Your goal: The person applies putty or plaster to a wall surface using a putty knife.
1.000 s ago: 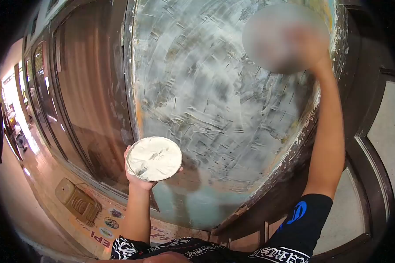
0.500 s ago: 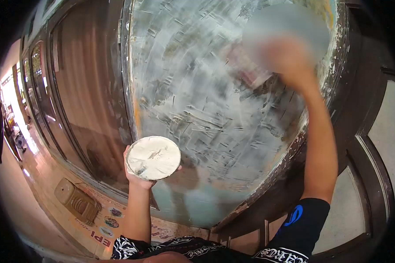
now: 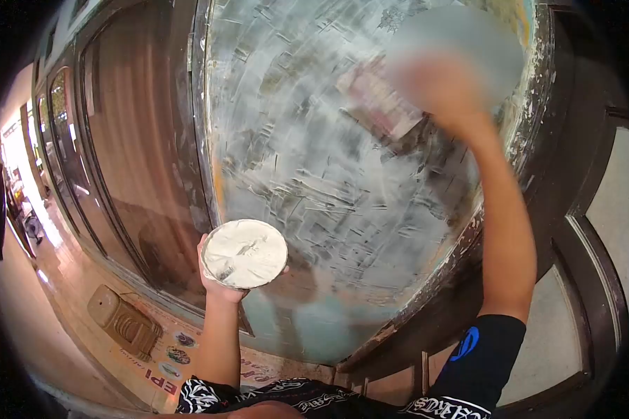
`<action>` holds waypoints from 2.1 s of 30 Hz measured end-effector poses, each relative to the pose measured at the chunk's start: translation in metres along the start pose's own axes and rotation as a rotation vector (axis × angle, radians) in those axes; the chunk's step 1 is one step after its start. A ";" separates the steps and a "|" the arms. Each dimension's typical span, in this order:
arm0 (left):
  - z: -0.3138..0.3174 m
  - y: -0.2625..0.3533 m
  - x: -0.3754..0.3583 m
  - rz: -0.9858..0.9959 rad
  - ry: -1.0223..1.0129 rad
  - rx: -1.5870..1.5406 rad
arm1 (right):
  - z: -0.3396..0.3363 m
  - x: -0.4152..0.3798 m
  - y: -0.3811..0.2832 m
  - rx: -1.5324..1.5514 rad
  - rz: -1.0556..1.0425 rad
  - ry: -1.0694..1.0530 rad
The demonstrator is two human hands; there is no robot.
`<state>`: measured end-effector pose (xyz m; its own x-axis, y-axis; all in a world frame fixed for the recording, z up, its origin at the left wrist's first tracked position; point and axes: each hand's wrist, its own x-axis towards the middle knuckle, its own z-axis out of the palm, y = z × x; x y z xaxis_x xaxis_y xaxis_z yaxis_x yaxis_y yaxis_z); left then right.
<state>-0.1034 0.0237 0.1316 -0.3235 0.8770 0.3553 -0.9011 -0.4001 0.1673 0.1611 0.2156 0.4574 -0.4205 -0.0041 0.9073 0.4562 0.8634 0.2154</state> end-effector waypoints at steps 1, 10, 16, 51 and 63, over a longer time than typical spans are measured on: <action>0.000 -0.002 0.000 -0.002 -0.001 -0.001 | 0.018 -0.007 0.006 -0.036 0.046 -0.090; 0.001 0.000 -0.005 -0.010 -0.086 -0.068 | -0.050 0.050 0.082 0.112 0.379 0.281; 0.002 -0.010 0.002 0.000 -0.002 -0.002 | 0.014 0.035 0.018 -0.047 0.120 0.066; -0.034 0.015 -0.046 0.060 0.050 -0.092 | -0.049 0.029 0.083 0.100 0.473 0.548; -0.117 -0.010 -0.106 -0.004 0.255 0.046 | 0.103 -0.255 -0.166 1.259 0.845 -0.209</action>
<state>-0.0933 -0.0341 -0.0149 -0.3873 0.9151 0.1120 -0.8905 -0.4028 0.2117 0.1117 0.1252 0.1533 -0.5364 0.6689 0.5146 -0.2841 0.4310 -0.8564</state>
